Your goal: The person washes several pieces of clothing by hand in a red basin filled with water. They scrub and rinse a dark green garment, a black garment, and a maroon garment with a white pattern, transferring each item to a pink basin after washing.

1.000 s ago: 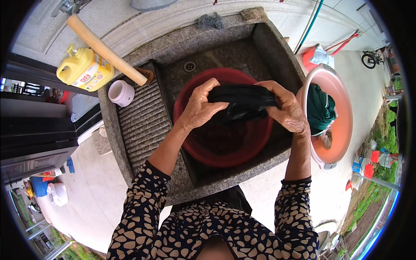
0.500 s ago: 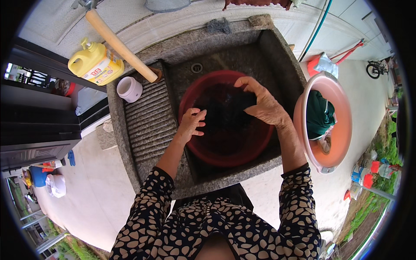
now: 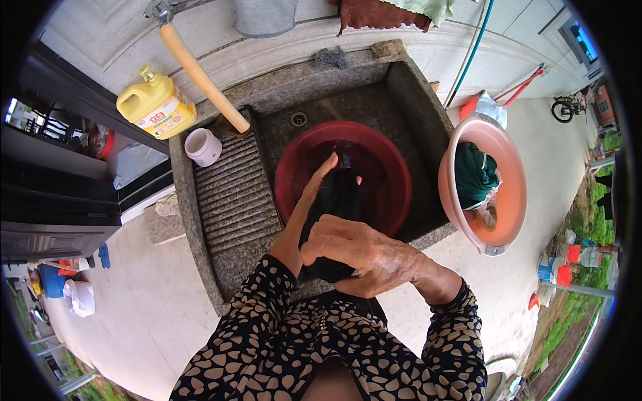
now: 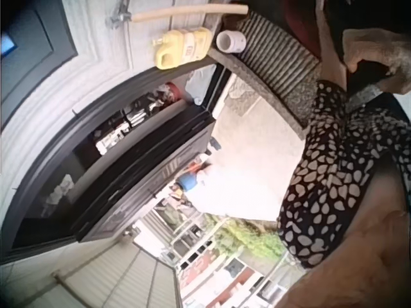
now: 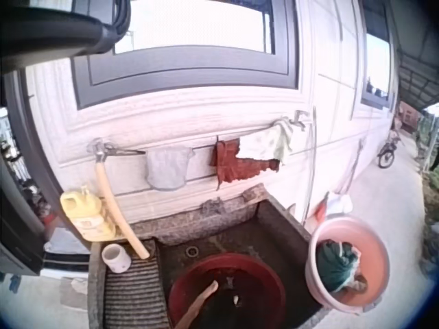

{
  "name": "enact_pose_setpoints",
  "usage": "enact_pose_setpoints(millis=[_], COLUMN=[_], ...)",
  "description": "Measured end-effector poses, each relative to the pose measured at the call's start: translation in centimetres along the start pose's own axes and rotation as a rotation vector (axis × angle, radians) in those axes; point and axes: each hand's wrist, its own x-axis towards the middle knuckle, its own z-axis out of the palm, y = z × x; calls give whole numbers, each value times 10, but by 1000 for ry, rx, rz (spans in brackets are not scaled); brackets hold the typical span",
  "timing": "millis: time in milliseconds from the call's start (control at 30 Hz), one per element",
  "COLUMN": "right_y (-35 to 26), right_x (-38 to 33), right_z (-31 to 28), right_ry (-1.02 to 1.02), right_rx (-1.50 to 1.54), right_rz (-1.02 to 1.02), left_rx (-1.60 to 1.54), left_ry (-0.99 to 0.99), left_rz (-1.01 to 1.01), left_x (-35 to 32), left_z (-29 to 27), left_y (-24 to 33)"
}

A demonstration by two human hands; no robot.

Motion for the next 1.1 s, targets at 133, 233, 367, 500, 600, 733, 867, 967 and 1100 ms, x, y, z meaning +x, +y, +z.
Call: enact_pose_setpoints(millis=[133, 233, 367, 500, 600, 733, 867, 967, 1100], right_y=[11, 53, 133, 211, 220, 222, 216, 219, 220], right_x=[-5, -13, -37, -62, -67, -68, -63, -50, -34], right_z=[-28, -58, -65, -21, 17, 64, 66, 44, 2], right_ry=[315, 708, 1092, 1297, 1316, 1233, 1098, 952, 764], right_rx=[96, 399, 511, 464, 679, 1140, 1269, 1284, 1203], right_rz=[53, 77, 176, 301, 352, 362, 302, 225, 165], left_rx=[-198, -443, -456, -368, -393, -446, -377, -331, 391], left_ry=[37, -115, -54, -127, -209, -160, -185, 28, 304], left_rz=[23, -128, -38, 62, 95, 180, 156, 104, 275], left_x=[20, 7, -4, 1, 9, 5, -8, -25, -19], left_z=[-80, -69, -7, -5, -17, -10, -32, -46, -21], left_y=[-17, -28, -27, -27, -37, -45, -50, -44, -35])
